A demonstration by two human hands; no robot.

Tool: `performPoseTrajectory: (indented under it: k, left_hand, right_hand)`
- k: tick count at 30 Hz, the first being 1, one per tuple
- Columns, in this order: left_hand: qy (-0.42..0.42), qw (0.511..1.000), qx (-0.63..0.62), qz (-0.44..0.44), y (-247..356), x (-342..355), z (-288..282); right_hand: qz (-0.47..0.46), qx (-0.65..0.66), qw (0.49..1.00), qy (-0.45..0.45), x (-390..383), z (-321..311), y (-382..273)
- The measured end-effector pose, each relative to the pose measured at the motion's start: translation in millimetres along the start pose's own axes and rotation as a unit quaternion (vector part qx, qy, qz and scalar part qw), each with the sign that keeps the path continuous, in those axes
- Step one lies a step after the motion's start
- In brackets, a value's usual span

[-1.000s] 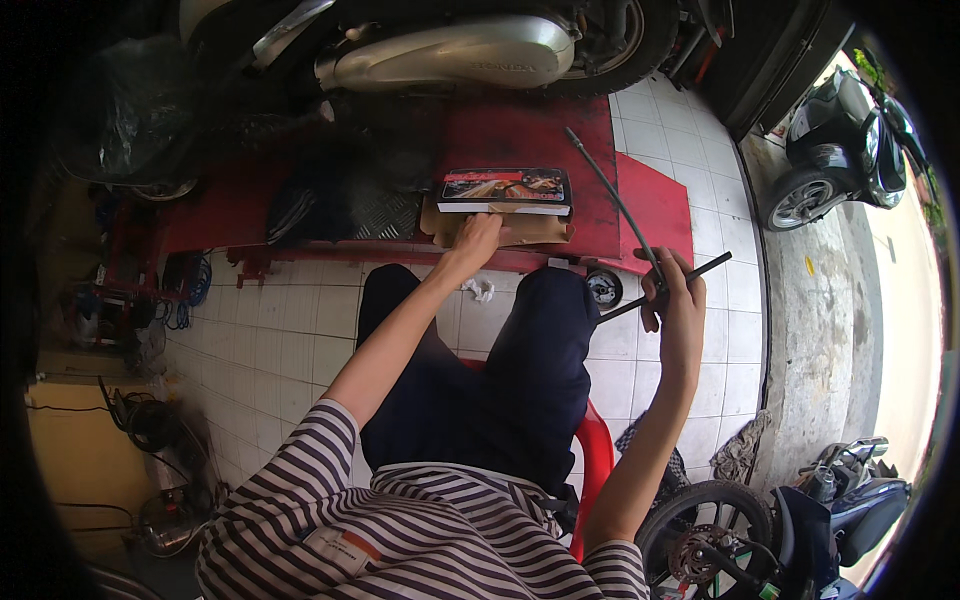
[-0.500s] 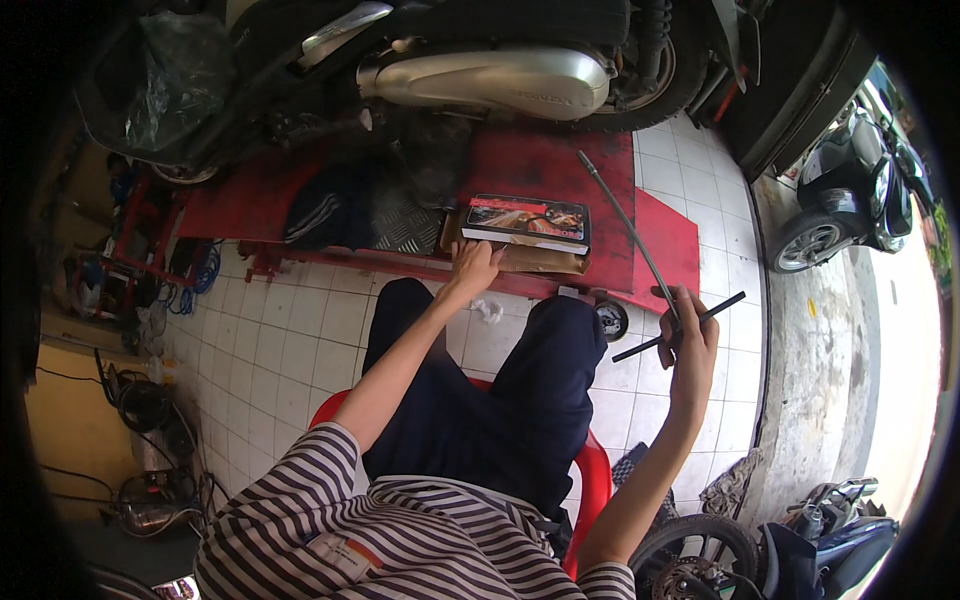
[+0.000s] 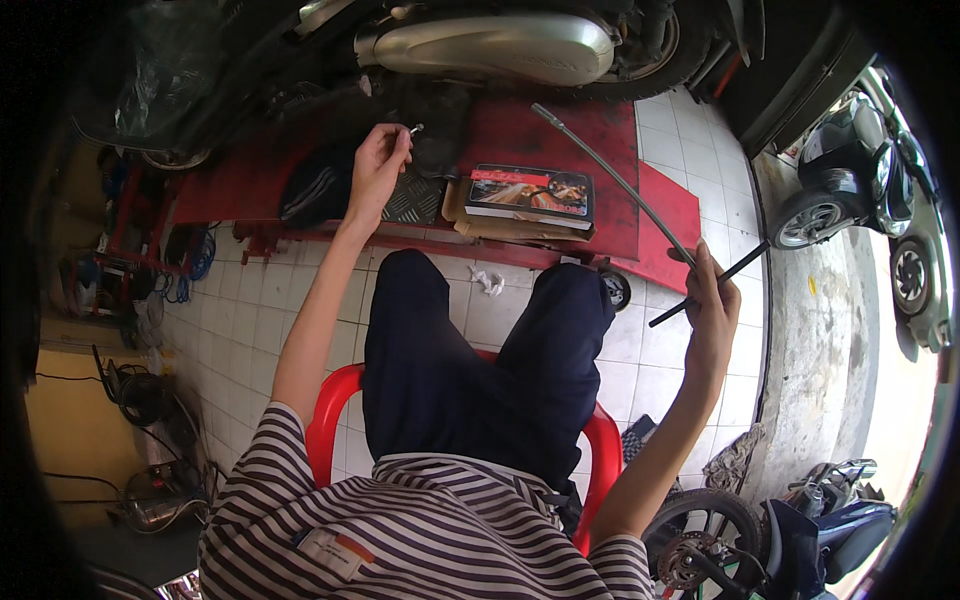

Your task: The person removes a retaining pin from a motorcycle brake caliper using a T-handle wrench and then pulls out the old brake pads.

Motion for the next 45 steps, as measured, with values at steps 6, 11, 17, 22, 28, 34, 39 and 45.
performPoseTrajectory:
  k: [6,11,17,22,28,34,39,45]
  left_hand:
    - [-0.020,0.971,0.097,0.218,69.1,29.2,26.2]
    - [-0.037,0.973,0.092,0.210,80.4,22.4,34.6]
    - [-0.095,0.992,0.002,0.084,81.0,14.6,45.8]
    - [-0.102,0.988,0.011,0.112,89.7,10.7,45.9]
    - [-0.096,0.983,0.072,0.140,91.8,6.0,41.8]
    - [-0.088,0.982,0.068,0.150,89.1,7.7,36.2]
    - [-0.092,0.985,0.075,0.127,89.8,-0.6,37.2]
    - [-0.083,0.984,0.084,0.137,90.4,0.3,35.6]
  right_hand:
    - [0.013,0.053,0.999,-0.001,-2.1,2.7,4.2]
    - [0.020,0.076,0.997,-0.016,-2.4,2.3,2.5]
    - [0.019,0.097,0.994,-0.054,-1.4,3.1,7.8]
    - [0.001,0.071,0.996,-0.055,-6.7,7.7,3.7]
    - [-0.007,0.058,0.997,-0.054,-7.2,8.4,1.6]
    - [-0.003,0.056,0.996,-0.066,-9.4,8.5,-2.2]
    - [-0.002,0.053,0.996,-0.069,-7.8,7.5,0.8]
    - [-0.015,0.028,0.997,-0.073,-6.8,7.2,5.3]
Point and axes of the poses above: each hand's wrist, its own x-axis towards the middle knuckle, its own z-axis out of the palm, y = z × x, the point moved 4 cm from there along x, towards the middle knuckle, and after that the axes turned 15 degrees about y, right-handed, at the moved point
